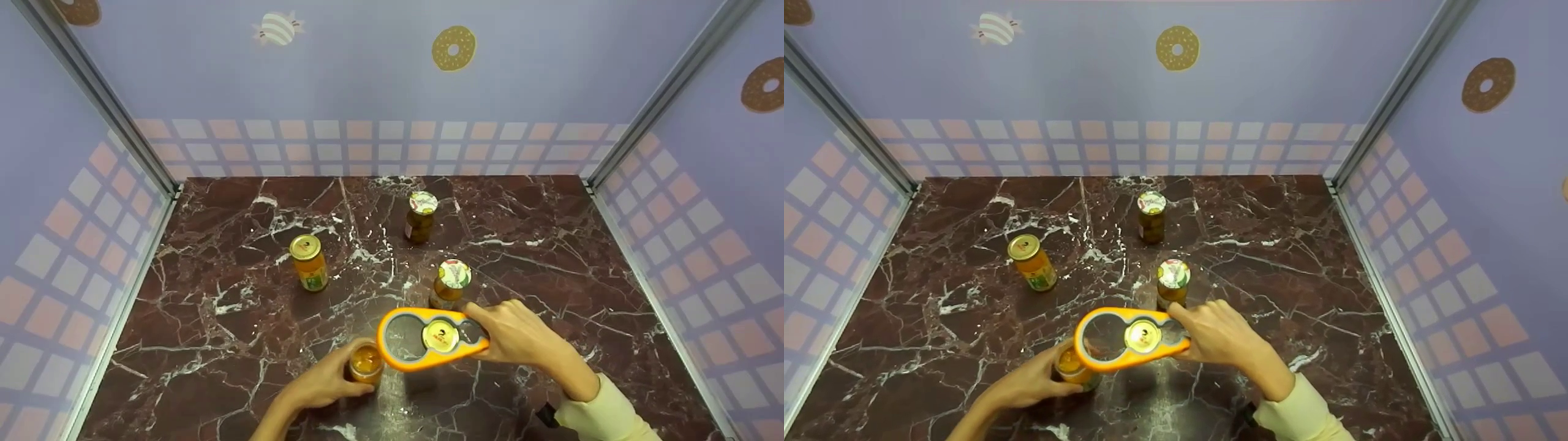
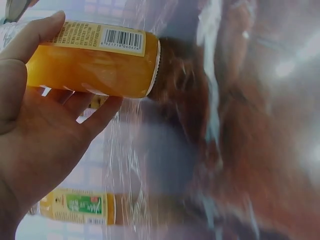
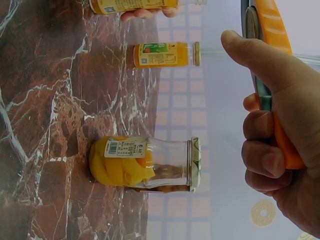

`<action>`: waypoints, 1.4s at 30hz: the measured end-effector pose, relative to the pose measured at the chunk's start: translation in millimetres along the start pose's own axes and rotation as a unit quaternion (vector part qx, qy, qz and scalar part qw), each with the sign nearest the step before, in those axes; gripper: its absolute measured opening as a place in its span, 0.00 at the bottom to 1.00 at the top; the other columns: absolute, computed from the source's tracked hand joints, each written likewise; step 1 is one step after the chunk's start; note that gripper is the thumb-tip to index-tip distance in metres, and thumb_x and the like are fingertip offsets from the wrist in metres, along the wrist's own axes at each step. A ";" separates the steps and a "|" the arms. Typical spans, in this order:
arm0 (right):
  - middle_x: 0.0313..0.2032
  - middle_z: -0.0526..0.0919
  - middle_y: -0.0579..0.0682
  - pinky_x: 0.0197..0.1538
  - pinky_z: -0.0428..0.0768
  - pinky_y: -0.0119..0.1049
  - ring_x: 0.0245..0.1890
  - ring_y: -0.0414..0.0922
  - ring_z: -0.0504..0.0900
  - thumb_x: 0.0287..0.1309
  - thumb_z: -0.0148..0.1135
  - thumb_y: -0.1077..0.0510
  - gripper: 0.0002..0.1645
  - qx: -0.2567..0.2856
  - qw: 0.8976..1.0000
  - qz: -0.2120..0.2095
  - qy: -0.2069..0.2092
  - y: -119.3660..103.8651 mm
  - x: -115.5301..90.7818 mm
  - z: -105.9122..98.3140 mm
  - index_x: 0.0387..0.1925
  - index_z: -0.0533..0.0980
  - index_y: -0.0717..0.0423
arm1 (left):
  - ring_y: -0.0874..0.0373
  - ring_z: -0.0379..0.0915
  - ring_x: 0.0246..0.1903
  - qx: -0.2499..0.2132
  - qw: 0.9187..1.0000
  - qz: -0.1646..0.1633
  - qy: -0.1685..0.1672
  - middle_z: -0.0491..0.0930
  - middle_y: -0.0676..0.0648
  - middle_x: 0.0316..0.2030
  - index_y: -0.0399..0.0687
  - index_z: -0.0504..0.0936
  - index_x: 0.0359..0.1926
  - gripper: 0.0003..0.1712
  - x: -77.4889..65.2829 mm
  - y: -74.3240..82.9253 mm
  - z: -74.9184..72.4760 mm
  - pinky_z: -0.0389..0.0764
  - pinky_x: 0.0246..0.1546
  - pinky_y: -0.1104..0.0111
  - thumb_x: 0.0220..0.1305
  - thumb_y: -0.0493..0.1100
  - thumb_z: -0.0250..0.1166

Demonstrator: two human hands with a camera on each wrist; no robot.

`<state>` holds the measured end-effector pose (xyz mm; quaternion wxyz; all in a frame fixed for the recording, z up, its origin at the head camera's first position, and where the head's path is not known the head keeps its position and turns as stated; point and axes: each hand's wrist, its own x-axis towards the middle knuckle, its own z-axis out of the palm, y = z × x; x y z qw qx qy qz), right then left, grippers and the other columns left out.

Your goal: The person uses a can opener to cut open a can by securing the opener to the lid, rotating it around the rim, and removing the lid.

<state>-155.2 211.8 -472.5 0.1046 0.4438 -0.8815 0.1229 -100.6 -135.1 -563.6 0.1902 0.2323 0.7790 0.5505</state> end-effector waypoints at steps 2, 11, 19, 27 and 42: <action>0.14 0.60 0.33 0.13 0.54 0.29 0.11 0.35 0.57 0.42 0.63 0.28 0.31 -0.003 1.000 0.004 0.002 0.3 -0.4 0.5 0.36 0.69 0.46 | 0.56 0.69 0.52 -0.008 1.000 -0.004 0.013 0.73 0.54 0.52 0.61 0.64 0.62 0.40 -5.6 -1.3 -4.5 0.64 0.58 0.55 0.49 0.46 0.72; 0.14 0.62 0.33 0.14 0.57 0.30 0.11 0.35 0.58 0.40 0.64 0.28 0.31 -0.007 1.000 0.013 0.007 1.1 -1.1 1.3 0.36 0.68 0.44 | 0.52 0.70 0.49 -0.019 0.997 -0.026 0.074 0.73 0.48 0.49 0.51 0.65 0.62 0.38 -30.2 -9.5 -26.6 0.67 0.54 0.55 0.50 0.45 0.72; 0.14 0.63 0.32 0.14 0.58 0.30 0.12 0.35 0.59 0.41 0.65 0.29 0.31 -0.002 1.000 0.011 0.011 1.6 0.4 3.2 0.38 0.69 0.44 | 0.52 0.70 0.49 -0.001 0.983 -0.058 0.173 0.74 0.46 0.49 0.55 0.66 0.61 0.39 -44.8 -13.6 -47.5 0.65 0.55 0.53 0.47 0.44 0.73; 0.14 0.62 0.33 0.14 0.57 0.30 0.12 0.35 0.58 0.39 0.66 0.30 0.32 -0.008 1.000 0.011 0.015 1.5 0.6 3.3 0.37 0.69 0.46 | 0.51 0.72 0.46 0.017 0.960 -0.109 0.256 0.75 0.43 0.47 0.53 0.64 0.63 0.43 -51.7 -20.6 -75.2 0.70 0.53 0.54 0.46 0.46 0.74; 0.15 0.62 0.33 0.14 0.57 0.29 0.12 0.35 0.58 0.31 0.72 0.38 0.31 -0.006 1.000 0.009 0.015 -2.2 -5.7 4.7 0.35 0.68 0.46 | 0.41 0.71 0.47 0.090 0.946 -0.076 0.302 0.73 0.33 0.49 0.43 0.60 0.64 0.41 -39.5 -49.7 -152.9 0.69 0.52 0.50 0.53 0.47 0.70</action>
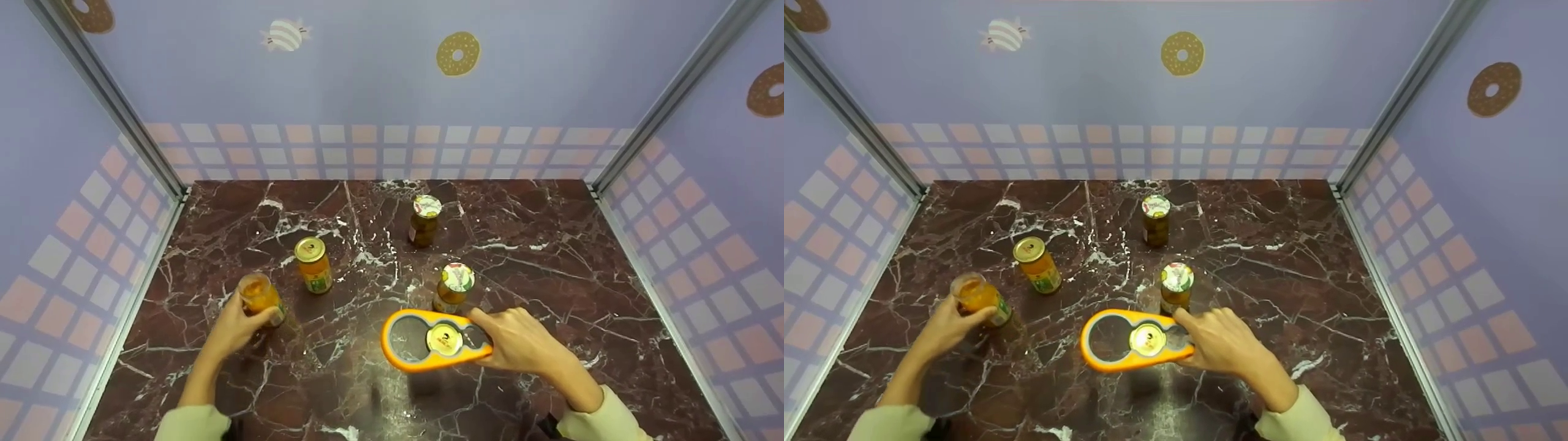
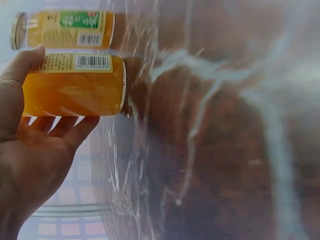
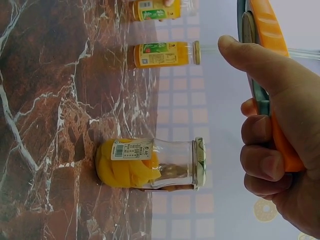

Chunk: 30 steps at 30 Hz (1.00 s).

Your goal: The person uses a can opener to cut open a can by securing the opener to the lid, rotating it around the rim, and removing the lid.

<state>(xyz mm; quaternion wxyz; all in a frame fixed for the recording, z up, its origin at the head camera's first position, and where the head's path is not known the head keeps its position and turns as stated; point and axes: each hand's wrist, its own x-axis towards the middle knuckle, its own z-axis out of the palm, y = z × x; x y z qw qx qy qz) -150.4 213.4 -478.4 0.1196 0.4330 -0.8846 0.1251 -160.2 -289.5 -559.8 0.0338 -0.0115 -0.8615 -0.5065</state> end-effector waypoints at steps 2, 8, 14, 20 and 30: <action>0.15 0.62 0.33 0.14 0.57 0.29 0.12 0.35 0.58 0.30 0.72 0.38 0.32 -0.002 1.000 0.002 0.000 0.8 0.3 0.3 0.35 0.67 0.47 | 0.41 0.71 0.48 -0.002 1.000 0.005 0.007 0.72 0.33 0.49 0.42 0.59 0.64 0.42 12.3 -3.1 -3.3 0.68 0.53 0.49 0.53 0.47 0.70; 0.15 0.62 0.32 0.14 0.57 0.30 0.12 0.35 0.58 0.34 0.70 0.35 0.32 -0.002 1.000 0.011 -0.009 1.8 0.3 0.4 0.35 0.68 0.47 | 0.39 0.69 0.49 -0.004 1.000 -0.009 0.013 0.70 0.31 0.51 0.41 0.57 0.65 0.43 45.0 -7.6 -9.6 0.67 0.54 0.49 0.54 0.48 0.69; 0.15 0.62 0.32 0.15 0.58 0.30 0.12 0.35 0.58 0.31 0.72 0.37 0.31 -0.001 1.000 0.019 -0.009 2.9 -0.5 0.7 0.34 0.67 0.46 | 0.37 0.65 0.52 0.018 0.999 -0.019 0.018 0.68 0.30 0.53 0.39 0.53 0.67 0.46 74.7 -7.9 -12.4 0.60 0.58 0.47 0.55 0.49 0.68; 0.15 0.60 0.31 0.14 0.57 0.30 0.12 0.35 0.57 0.30 0.72 0.40 0.31 0.000 1.000 0.021 -0.011 3.1 1.3 0.4 0.34 0.67 0.47 | 0.37 0.64 0.53 0.021 0.999 -0.025 0.023 0.68 0.30 0.54 0.38 0.53 0.66 0.45 98.9 -6.9 -12.7 0.60 0.59 0.49 0.55 0.48 0.69; 0.15 0.58 0.31 0.14 0.54 0.29 0.12 0.34 0.56 0.32 0.71 0.37 0.31 -0.012 1.000 0.013 -0.008 4.9 2.4 -1.3 0.33 0.66 0.46 | 0.36 0.64 0.54 0.059 0.998 -0.037 0.005 0.68 0.30 0.53 0.38 0.56 0.65 0.46 136.1 -4.7 -11.2 0.62 0.57 0.48 0.54 0.53 0.69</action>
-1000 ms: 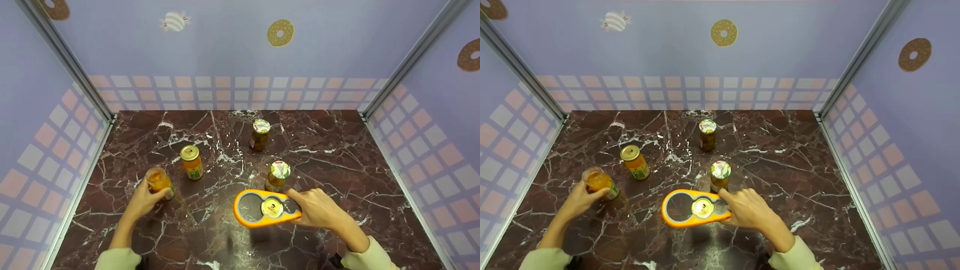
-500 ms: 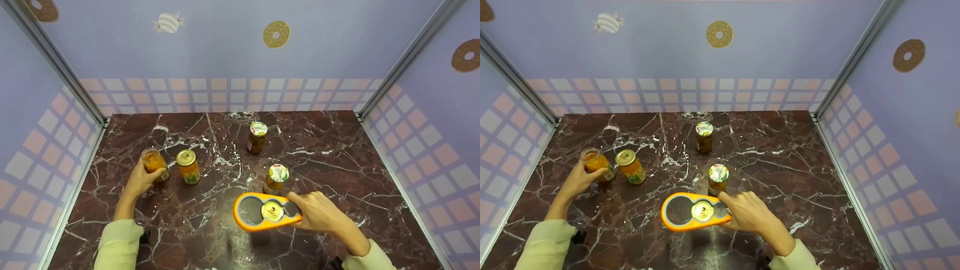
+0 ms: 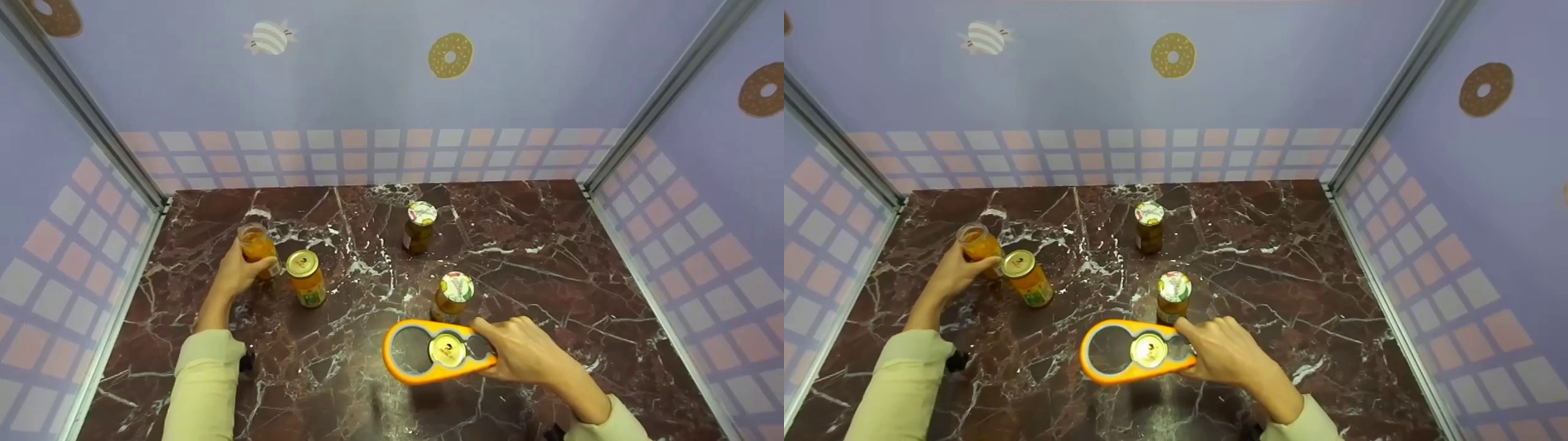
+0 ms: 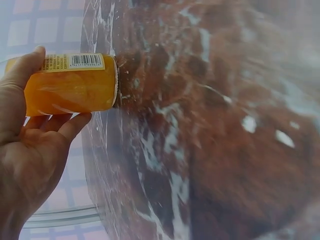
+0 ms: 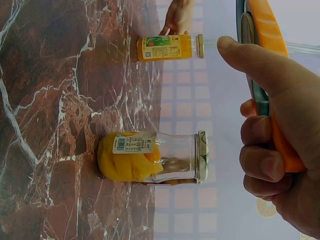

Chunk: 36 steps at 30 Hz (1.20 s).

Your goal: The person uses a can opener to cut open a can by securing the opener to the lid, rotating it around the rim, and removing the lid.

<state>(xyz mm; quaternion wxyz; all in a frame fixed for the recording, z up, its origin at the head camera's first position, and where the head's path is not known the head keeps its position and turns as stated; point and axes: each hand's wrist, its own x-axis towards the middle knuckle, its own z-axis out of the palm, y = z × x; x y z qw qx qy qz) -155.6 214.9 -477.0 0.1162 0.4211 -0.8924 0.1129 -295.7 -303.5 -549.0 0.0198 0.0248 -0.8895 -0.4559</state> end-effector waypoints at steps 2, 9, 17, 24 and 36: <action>0.15 0.58 0.31 0.14 0.54 0.29 0.11 0.34 0.56 0.32 0.71 0.37 0.31 0.001 1.000 -0.001 -0.001 -0.7 -0.2 -0.1 0.33 0.66 0.46 | 0.36 0.64 0.54 0.001 1.000 -0.002 -0.003 0.68 0.29 0.54 0.38 0.55 0.65 0.46 4.7 1.3 -1.1 0.62 0.57 0.47 0.54 0.53 0.68; 0.15 0.58 0.31 0.14 0.53 0.29 0.12 0.34 0.56 0.31 0.72 0.38 0.31 0.004 1.000 0.002 -0.008 -3.1 -2.0 -1.4 0.33 0.66 0.46 | 0.36 0.62 0.55 -0.014 1.000 -0.002 -0.009 0.66 0.29 0.56 0.35 0.54 0.64 0.45 15.3 0.8 -0.7 0.61 0.59 0.47 0.56 0.52 0.67; 0.15 0.58 0.31 0.14 0.52 0.27 0.11 0.32 0.55 0.32 0.72 0.40 0.29 0.013 1.000 0.003 -0.003 -4.4 -2.6 -3.9 0.33 0.66 0.46 | 0.35 0.59 0.58 -0.008 1.000 -0.012 0.006 0.63 0.29 0.58 0.35 0.51 0.66 0.47 26.4 -0.2 3.5 0.57 0.61 0.47 0.57 0.51 0.67; 0.15 0.57 0.30 0.15 0.51 0.26 0.11 0.32 0.54 0.32 0.72 0.39 0.29 0.008 1.000 0.007 -0.002 -2.7 -3.4 -5.2 0.32 0.66 0.45 | 0.34 0.58 0.58 -0.001 1.000 -0.002 0.013 0.62 0.29 0.58 0.37 0.48 0.69 0.49 37.8 0.9 7.9 0.56 0.61 0.46 0.56 0.51 0.67; 0.15 0.57 0.30 0.14 0.51 0.26 0.11 0.32 0.55 0.31 0.72 0.39 0.30 0.005 1.000 0.010 -0.001 -2.0 -4.0 -5.3 0.33 0.66 0.45 | 0.35 0.60 0.57 -0.032 0.999 -0.013 0.035 0.64 0.30 0.57 0.38 0.52 0.65 0.45 48.2 2.0 16.4 0.58 0.60 0.47 0.55 0.47 0.69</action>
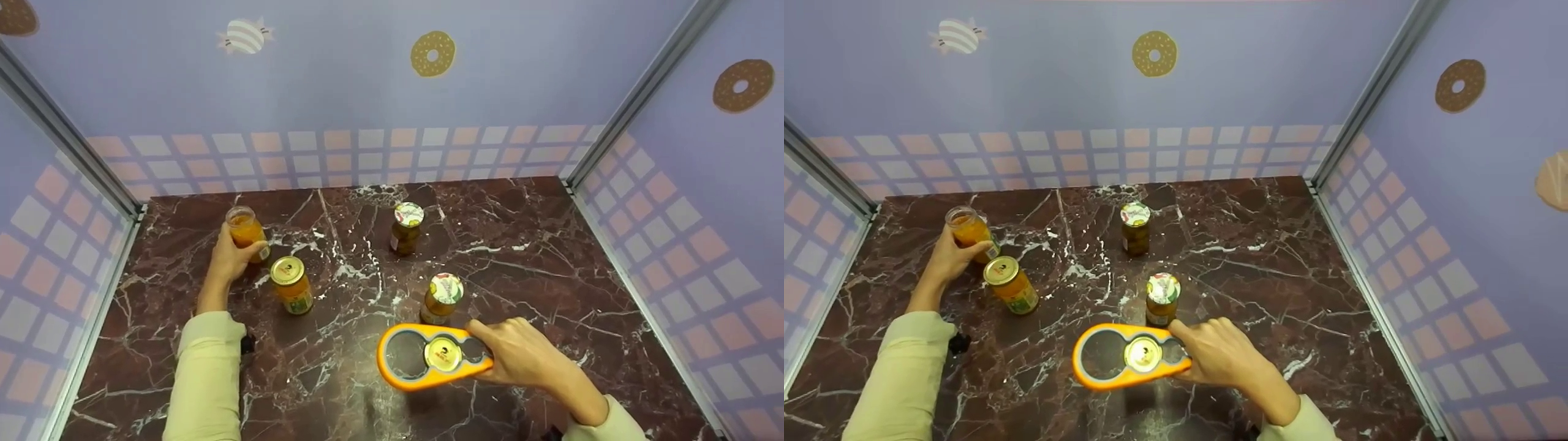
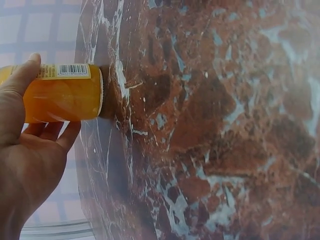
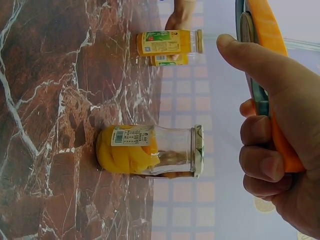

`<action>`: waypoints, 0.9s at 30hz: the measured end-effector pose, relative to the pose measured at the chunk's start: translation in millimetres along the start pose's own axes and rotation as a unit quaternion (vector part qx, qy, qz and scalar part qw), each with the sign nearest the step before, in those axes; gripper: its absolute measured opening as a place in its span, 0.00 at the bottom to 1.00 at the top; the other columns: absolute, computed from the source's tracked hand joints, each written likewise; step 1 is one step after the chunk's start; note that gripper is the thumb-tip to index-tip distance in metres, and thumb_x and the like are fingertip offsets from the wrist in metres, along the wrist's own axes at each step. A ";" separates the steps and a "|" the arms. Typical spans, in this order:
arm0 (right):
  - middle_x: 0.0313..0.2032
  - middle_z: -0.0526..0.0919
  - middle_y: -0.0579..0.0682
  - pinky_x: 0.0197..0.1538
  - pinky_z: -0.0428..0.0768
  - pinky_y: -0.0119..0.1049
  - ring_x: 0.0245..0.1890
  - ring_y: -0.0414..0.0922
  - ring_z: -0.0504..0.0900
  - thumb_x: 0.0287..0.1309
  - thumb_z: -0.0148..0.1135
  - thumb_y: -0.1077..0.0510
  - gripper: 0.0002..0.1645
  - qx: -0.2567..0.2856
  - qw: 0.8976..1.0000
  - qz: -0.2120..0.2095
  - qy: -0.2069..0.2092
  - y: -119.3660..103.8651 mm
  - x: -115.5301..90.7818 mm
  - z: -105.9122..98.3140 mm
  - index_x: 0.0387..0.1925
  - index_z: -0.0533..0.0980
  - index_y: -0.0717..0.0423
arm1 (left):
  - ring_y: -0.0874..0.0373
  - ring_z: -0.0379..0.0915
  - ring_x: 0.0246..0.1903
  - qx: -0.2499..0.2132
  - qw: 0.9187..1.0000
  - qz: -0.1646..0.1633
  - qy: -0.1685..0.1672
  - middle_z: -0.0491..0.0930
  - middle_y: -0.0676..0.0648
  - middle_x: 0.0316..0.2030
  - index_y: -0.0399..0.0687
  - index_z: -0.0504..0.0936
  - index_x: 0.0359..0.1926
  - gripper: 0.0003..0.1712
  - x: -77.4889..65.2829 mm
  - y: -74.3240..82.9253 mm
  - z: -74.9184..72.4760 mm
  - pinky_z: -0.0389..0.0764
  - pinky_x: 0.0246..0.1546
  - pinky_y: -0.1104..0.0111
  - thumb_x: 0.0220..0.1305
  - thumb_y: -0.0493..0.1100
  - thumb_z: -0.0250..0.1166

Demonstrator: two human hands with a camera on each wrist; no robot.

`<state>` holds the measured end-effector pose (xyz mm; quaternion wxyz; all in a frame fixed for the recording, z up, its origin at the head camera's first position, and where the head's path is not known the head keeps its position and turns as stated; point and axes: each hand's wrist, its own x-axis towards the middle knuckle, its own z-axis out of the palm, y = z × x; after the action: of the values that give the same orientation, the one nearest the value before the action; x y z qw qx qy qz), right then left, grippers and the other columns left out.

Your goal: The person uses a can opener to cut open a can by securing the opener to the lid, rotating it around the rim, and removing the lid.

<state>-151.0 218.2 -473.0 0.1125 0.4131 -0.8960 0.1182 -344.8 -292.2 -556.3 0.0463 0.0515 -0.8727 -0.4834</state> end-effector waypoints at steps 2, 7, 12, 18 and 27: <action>0.15 0.57 0.30 0.14 0.51 0.26 0.11 0.32 0.55 0.31 0.72 0.39 0.30 0.000 1.000 -0.001 -0.001 -0.8 0.4 0.6 0.33 0.66 0.45 | 0.35 0.60 0.58 0.005 1.000 -0.004 -0.002 0.64 0.30 0.58 0.38 0.51 0.66 0.47 -1.8 1.0 -2.6 0.58 0.60 0.47 0.55 0.49 0.69; 0.15 0.58 0.31 0.14 0.51 0.28 0.11 0.33 0.56 0.32 0.71 0.38 0.30 -0.004 1.000 0.001 -0.002 0.1 0.0 0.7 0.33 0.66 0.46 | 0.34 0.54 0.61 0.004 1.000 -0.013 -0.028 0.57 0.29 0.63 0.45 0.40 0.71 0.58 -6.4 4.0 -9.8 0.53 0.62 0.46 0.52 0.53 0.70; 0.15 0.56 0.32 0.14 0.49 0.27 0.11 0.32 0.53 0.37 0.70 0.35 0.30 -0.004 1.000 0.000 0.004 0.5 0.1 -0.5 0.32 0.66 0.46 | 0.33 0.44 0.65 0.017 0.998 -0.019 -0.059 0.45 0.29 0.68 0.54 0.22 0.70 0.68 -13.6 3.7 -17.6 0.48 0.63 0.44 0.51 0.57 0.69; 0.14 0.54 0.32 0.14 0.50 0.28 0.11 0.33 0.52 0.36 0.70 0.37 0.29 -0.014 1.000 -0.005 0.008 -1.1 3.0 -1.9 0.31 0.65 0.47 | 0.32 0.48 0.63 0.045 0.998 -0.014 -0.052 0.49 0.27 0.66 0.45 0.26 0.71 0.67 -31.5 -2.5 -32.6 0.51 0.61 0.42 0.52 0.55 0.70; 0.14 0.56 0.33 0.14 0.52 0.29 0.10 0.34 0.54 0.35 0.70 0.37 0.29 -0.013 1.000 -0.001 0.000 -3.6 3.6 -3.9 0.31 0.65 0.46 | 0.37 0.60 0.56 0.056 0.998 -0.017 0.031 0.62 0.29 0.57 0.31 0.53 0.65 0.45 -70.3 -9.1 -49.1 0.64 0.56 0.49 0.56 0.50 0.66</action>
<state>-150.1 214.6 -467.8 0.1181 0.4129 -0.8968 0.1063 -268.3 -328.7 -540.2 0.0627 0.0839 -0.8955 -0.4326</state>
